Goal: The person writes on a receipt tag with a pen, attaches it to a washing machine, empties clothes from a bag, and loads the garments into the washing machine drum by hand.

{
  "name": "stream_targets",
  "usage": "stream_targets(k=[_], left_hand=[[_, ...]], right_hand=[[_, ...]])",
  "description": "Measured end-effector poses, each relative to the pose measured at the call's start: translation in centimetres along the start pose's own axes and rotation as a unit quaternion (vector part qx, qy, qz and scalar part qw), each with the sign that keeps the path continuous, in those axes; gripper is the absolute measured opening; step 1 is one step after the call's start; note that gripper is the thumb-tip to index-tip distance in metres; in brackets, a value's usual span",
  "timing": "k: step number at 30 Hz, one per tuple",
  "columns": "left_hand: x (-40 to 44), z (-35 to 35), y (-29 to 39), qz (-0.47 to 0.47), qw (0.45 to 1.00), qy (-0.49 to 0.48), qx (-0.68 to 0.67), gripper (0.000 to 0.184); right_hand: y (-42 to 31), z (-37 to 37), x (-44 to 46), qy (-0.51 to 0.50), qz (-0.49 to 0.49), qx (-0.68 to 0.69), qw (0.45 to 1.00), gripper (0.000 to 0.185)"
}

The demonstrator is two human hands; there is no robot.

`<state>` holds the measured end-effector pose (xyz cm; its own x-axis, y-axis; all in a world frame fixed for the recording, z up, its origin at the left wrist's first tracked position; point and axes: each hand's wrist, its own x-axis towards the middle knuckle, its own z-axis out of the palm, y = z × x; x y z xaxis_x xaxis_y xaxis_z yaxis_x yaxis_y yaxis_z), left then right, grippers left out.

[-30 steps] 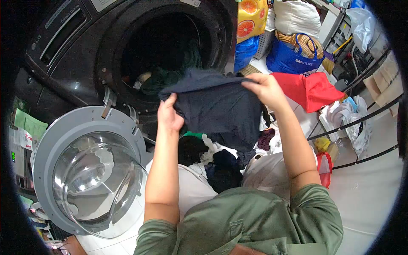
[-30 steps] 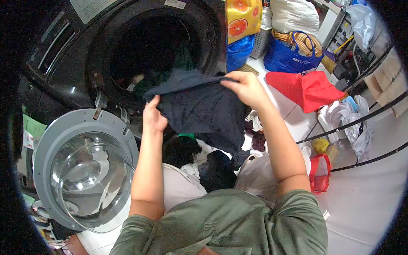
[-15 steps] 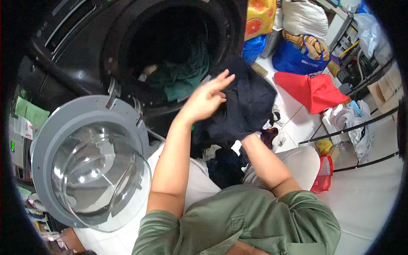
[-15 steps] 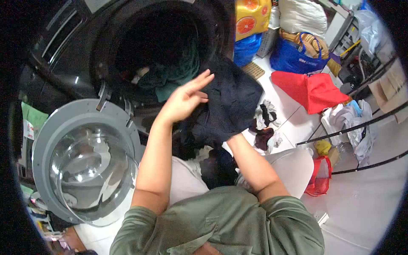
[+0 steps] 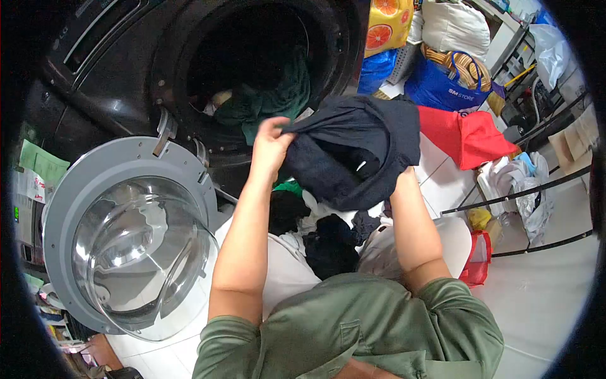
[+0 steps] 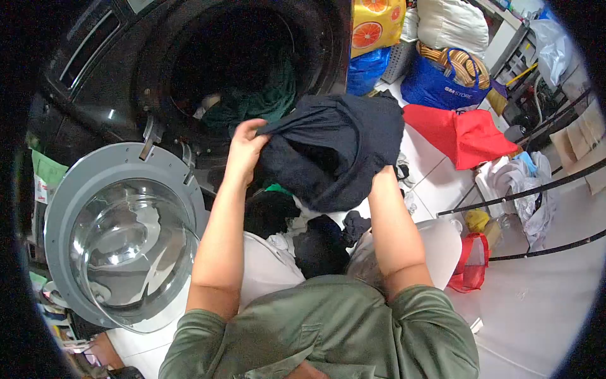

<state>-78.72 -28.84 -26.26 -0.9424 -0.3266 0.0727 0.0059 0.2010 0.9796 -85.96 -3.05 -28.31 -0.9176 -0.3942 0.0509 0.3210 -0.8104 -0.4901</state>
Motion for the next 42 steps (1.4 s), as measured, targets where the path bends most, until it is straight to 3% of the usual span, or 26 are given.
stream_targets(k=[1,2,3,4,5,6,7,9,10,12,15,16,17,22,23,25,28,31,32,34,35,37,39,40,41,42], left_hand=[[-0.3,0.5,-0.1,0.073,0.980,0.139,0.121,0.033],[-0.6,1.2,-0.2,0.232,0.908,0.227,0.264,0.032],[-1.4,2.0,0.9,0.303,0.899,0.188,0.256,0.031],[-3.1,3.7,2.3,0.177,0.980,0.047,0.075,0.032],[-4.0,5.0,2.0,0.110,0.986,-0.113,-0.051,0.034],[-5.6,6.7,1.7,0.072,0.974,-0.165,-0.140,0.039],[-6.5,7.8,1.8,0.074,0.972,-0.136,-0.176,0.042],[-4.3,8.1,0.9,-0.059,0.962,-0.102,-0.248,0.033],[-3.2,6.8,0.4,-0.078,0.922,-0.136,-0.353,0.028],[-1.2,3.9,0.4,-0.076,0.910,-0.133,-0.384,0.028],[0.1,1.2,2.2,-0.123,0.845,-0.133,-0.503,0.026],[0.3,0.8,1.8,-0.125,0.845,-0.084,-0.513,0.028],[1.5,0.5,0.4,-0.138,0.877,-0.018,-0.460,0.031],[0.9,2.7,-0.7,-0.153,0.929,0.119,-0.316,0.085],[-0.2,3.4,-0.3,-0.115,0.962,0.006,-0.247,0.103],[-1.8,6.9,-1.5,-0.045,0.980,-0.171,-0.088,0.105],[-2.8,9.0,-2.6,0.127,0.955,-0.247,0.108,0.070],[-0.1,4.7,0.2,-0.151,0.948,-0.277,0.033,0.042],[1.4,3.1,-1.3,-0.113,0.963,-0.232,-0.076,0.031],[3.3,0.9,-1.1,-0.068,0.940,-0.153,-0.299,0.045],[3.2,0.3,0.0,-0.078,0.892,-0.124,-0.427,0.056],[1.1,1.5,-0.1,-0.185,0.809,-0.246,-0.501,0.076],[0.1,3.8,-0.3,-0.134,0.888,-0.251,-0.361,0.073],[-0.2,4.9,0.2,-0.084,0.918,-0.277,-0.273,0.066],[-0.3,5.6,0.5,-0.031,0.936,-0.298,-0.184,0.058],[0.8,6.5,-1.5,-0.072,0.932,-0.270,-0.230,0.058]], right_hand=[[-0.2,0.0,-0.3,-0.002,-0.004,-0.001,1.000,0.034],[-0.2,0.1,-0.3,-0.010,-0.008,-0.003,1.000,0.032],[0.1,0.5,-0.2,-0.016,-0.012,-0.006,1.000,0.031],[0.6,1.1,-0.1,-0.026,-0.019,-0.015,0.999,0.029],[1.0,1.8,-0.1,-0.036,-0.024,-0.023,0.999,0.028],[1.4,2.6,0.0,-0.045,-0.034,-0.032,0.998,0.027],[1.4,3.3,0.1,-0.053,-0.040,-0.042,0.997,0.025],[-0.2,3.3,0.9,-0.050,-0.037,-0.044,0.997,0.023],[-1.5,2.7,1.1,-0.043,-0.026,-0.038,0.998,0.022],[-6.2,-0.6,1.5,-0.009,0.067,0.027,0.997,0.023],[-8.1,2.9,0.1,0.135,0.020,0.017,0.991,0.025],[-8.2,4.6,-0.4,0.197,-0.023,-0.006,0.980,0.026],[-9.4,-0.1,0.8,-0.030,0.022,0.079,0.996,0.030],[-8.5,6.7,0.8,-0.038,0.049,0.049,0.997,0.027],[-7.7,7.4,1.1,-0.082,0.063,0.072,0.992,0.026],[-6.4,9.4,1.7,-0.100,0.072,0.085,0.989,0.024],[-7.0,12.1,2.5,-0.140,0.086,0.058,0.985,0.023],[-12.8,11.2,4.6,-0.130,0.044,-0.007,0.991,0.023],[-13.9,13.4,3.7,-0.025,-0.019,-0.051,0.998,0.024],[-16.0,15.5,3.3,0.107,-0.131,-0.123,0.978,0.029],[-18.1,13.7,4.1,0.059,-0.141,-0.103,0.983,0.031],[-16.7,14.4,4.2,-0.020,-0.154,-0.199,0.968,0.036],[-15.9,10.9,5.1,-0.199,0.089,-0.142,0.965,0.045],[-13.6,10.5,3.6,-0.126,0.084,-0.275,0.949,0.057],[-10.7,10.4,2.0,0.045,0.043,-0.376,0.925,0.067],[-8.3,8.9,0.4,0.024,0.020,-0.484,0.874,0.077]])
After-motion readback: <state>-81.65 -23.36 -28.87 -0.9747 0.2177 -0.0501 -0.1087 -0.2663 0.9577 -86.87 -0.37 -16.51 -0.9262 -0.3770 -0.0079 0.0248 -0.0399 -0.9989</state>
